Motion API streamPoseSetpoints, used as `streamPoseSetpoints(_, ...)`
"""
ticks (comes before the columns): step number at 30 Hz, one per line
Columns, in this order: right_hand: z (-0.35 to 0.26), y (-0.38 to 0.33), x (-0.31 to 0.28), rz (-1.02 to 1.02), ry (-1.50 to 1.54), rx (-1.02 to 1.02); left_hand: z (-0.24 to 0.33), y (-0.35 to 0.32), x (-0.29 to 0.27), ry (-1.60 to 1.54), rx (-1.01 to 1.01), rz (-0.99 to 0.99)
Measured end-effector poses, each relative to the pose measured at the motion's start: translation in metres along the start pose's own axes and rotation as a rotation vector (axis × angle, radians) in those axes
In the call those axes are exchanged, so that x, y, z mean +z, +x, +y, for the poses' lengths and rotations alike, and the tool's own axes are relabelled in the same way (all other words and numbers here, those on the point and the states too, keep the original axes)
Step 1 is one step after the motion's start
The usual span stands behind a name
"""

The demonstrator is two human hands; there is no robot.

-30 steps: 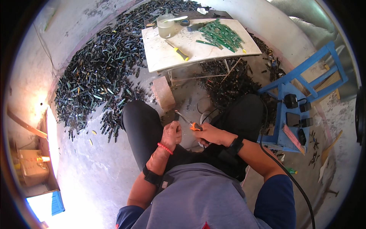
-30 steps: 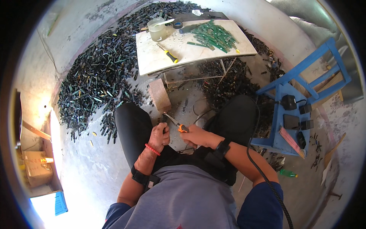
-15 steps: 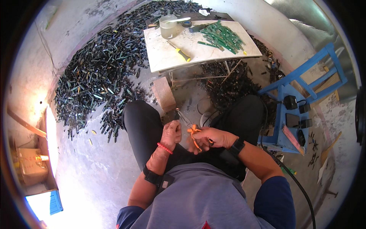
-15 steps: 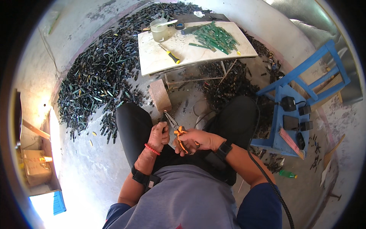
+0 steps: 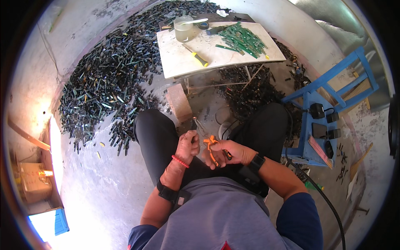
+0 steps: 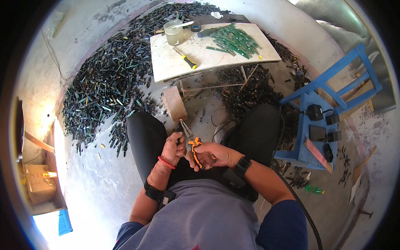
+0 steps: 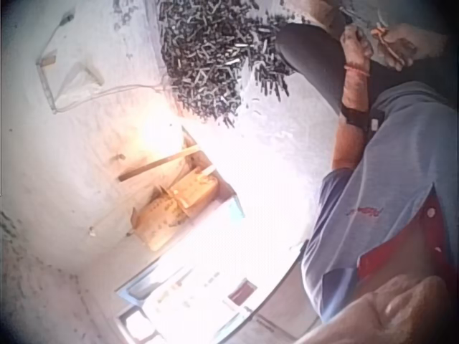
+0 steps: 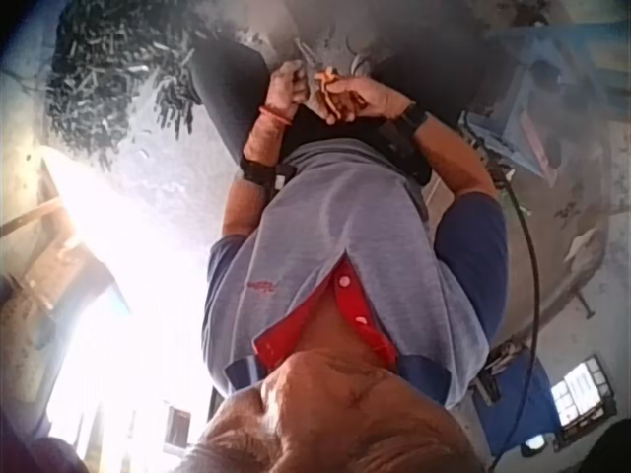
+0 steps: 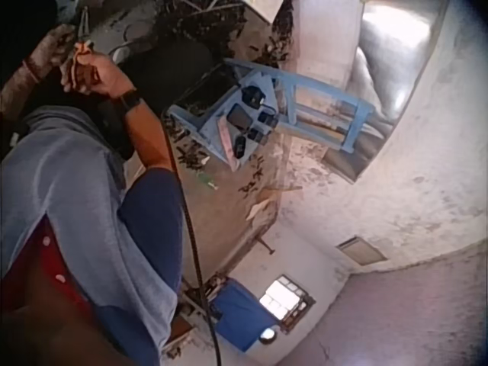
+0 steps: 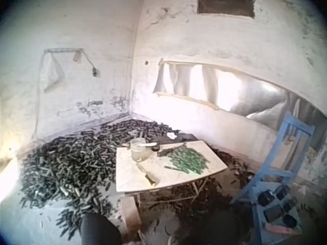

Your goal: The person sits on the floor and uses a screwdriver to remove screws from green circuit boards. They then use pliers to strip components from the boards and place the processed pieces onto a table. The person handles the boards one at a time, repeating the process of screw removal and component stripping.

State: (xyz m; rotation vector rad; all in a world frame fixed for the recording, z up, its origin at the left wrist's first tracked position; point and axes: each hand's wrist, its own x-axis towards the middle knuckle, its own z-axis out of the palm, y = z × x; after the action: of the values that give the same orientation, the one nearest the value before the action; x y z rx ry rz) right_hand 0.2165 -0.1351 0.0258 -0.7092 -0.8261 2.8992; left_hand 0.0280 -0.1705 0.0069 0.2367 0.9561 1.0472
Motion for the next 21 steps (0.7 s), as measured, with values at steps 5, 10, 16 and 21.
streamPoseSetpoints(5, 0.000, -0.002, 0.006, 0.035, -0.004, -0.011, -0.001, 0.001, -0.001, -0.010, 0.003, -0.009)
streamPoseSetpoints(10, 0.000, -0.002, 0.006, 0.012, 0.023, -0.048, -0.002, 0.001, -0.001, 0.002, 0.016, -0.006)
streamPoseSetpoints(16, -0.006, -0.006, 0.011, -0.004, 0.008, -0.049, -0.003, 0.001, -0.004, 0.002, 0.033, -0.053)
streamPoseSetpoints(21, -0.011, -0.011, 0.011, -0.018, -0.044, -0.032, -0.003, 0.000, -0.004, -0.004, 0.027, -0.080)
